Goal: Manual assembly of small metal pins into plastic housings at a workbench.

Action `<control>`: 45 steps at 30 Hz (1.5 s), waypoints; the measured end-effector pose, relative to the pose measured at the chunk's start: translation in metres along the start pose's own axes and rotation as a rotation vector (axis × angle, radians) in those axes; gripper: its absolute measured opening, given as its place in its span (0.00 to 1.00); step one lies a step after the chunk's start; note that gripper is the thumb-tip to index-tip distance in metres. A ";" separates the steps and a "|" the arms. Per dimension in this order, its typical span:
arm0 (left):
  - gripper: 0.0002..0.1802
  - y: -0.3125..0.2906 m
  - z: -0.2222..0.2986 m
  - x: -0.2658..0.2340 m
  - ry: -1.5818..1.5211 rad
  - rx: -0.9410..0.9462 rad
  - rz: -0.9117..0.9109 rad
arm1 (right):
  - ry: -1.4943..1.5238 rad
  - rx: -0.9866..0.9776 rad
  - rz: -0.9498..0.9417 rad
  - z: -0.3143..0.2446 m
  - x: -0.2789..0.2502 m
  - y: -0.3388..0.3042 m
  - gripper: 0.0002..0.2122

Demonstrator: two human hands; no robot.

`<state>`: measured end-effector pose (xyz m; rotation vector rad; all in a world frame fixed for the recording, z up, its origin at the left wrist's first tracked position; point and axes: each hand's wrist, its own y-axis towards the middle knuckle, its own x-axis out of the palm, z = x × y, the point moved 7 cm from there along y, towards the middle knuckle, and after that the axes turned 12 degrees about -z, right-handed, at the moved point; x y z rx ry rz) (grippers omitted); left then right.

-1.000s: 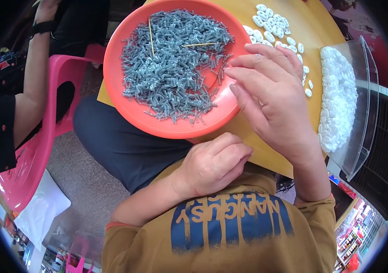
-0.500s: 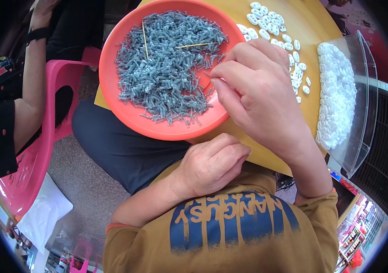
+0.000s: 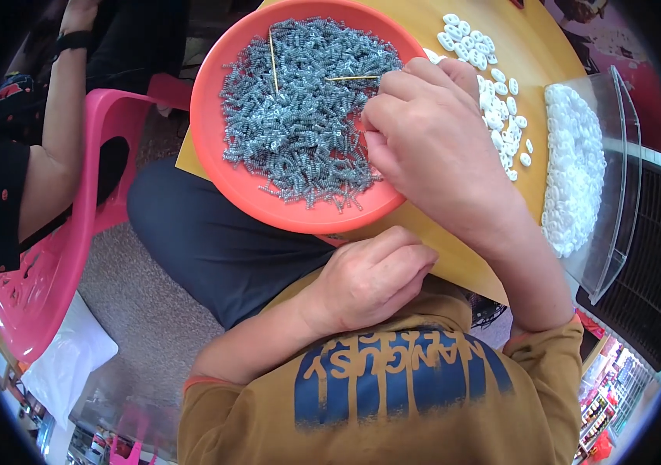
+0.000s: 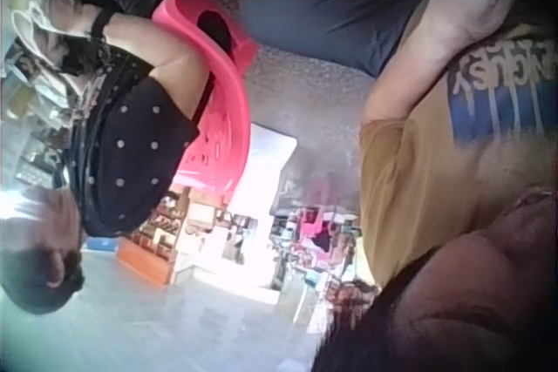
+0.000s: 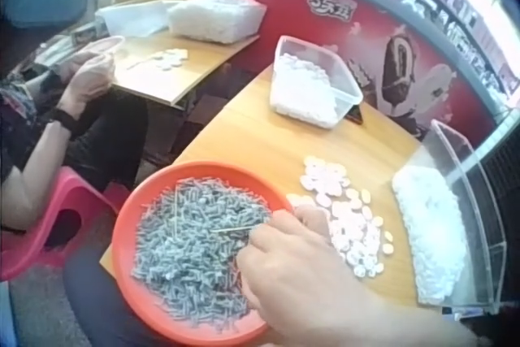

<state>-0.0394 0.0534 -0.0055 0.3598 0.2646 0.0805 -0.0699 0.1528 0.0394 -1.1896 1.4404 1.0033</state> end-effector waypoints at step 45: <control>0.09 0.033 0.022 0.000 -0.039 -0.250 0.097 | 1.831 0.313 0.003 0.033 0.017 -0.129 0.08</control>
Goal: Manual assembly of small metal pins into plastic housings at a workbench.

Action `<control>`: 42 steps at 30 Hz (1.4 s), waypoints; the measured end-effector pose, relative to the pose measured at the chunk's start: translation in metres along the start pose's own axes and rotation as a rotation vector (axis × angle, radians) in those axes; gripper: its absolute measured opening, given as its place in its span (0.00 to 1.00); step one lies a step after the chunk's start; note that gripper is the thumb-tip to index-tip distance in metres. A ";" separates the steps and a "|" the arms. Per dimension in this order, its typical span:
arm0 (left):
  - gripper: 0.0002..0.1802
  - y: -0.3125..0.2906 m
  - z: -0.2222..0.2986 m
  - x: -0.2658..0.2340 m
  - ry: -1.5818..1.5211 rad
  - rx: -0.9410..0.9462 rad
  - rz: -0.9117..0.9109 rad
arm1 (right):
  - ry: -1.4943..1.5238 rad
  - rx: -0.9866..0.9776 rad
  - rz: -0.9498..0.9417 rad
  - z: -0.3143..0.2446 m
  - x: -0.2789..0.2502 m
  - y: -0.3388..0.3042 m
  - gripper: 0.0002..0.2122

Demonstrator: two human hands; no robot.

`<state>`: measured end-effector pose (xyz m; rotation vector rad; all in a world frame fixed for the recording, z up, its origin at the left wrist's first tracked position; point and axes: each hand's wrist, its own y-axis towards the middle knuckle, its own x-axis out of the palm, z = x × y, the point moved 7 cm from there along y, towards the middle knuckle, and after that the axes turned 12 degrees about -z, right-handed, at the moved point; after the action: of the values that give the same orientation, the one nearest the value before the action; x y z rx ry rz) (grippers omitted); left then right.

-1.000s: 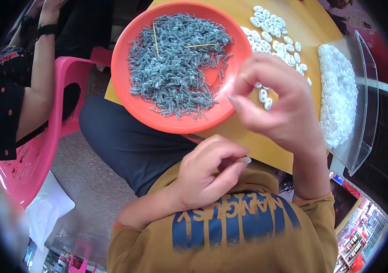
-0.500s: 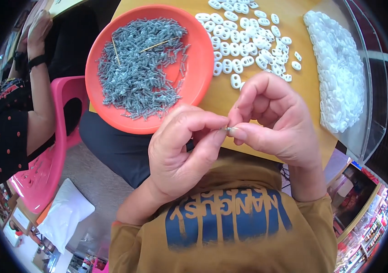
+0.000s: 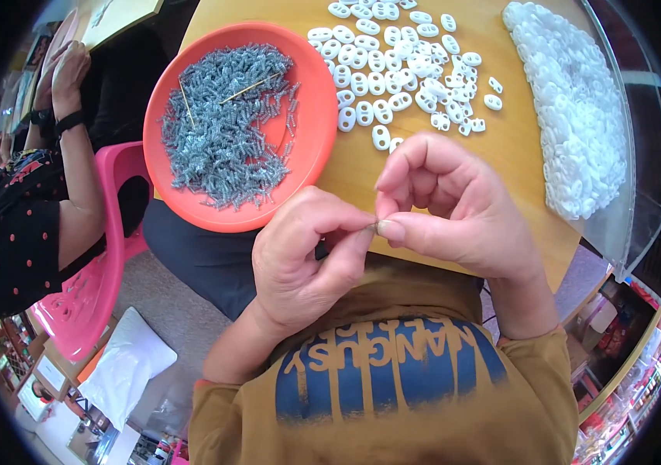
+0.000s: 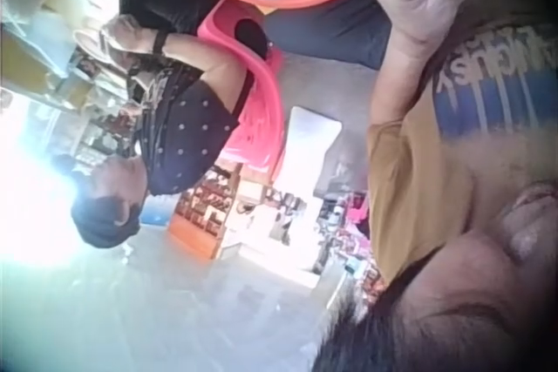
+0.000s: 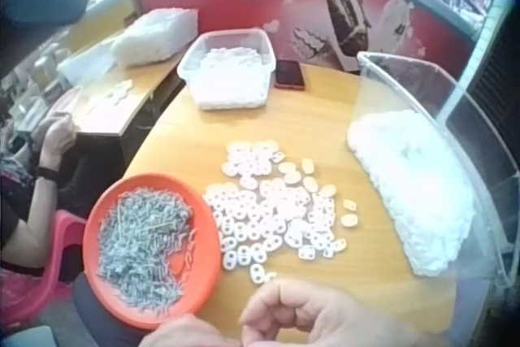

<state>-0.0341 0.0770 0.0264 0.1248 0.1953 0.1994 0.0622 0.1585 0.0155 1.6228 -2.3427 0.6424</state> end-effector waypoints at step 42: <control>0.09 -0.002 -0.025 0.007 -0.654 -0.233 0.107 | 0.186 0.029 0.116 0.014 -0.007 0.003 0.04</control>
<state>-0.0316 0.0788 0.0007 -0.0353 -0.4863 0.2761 0.0632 0.1586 -0.0006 1.3810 -2.3135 0.8170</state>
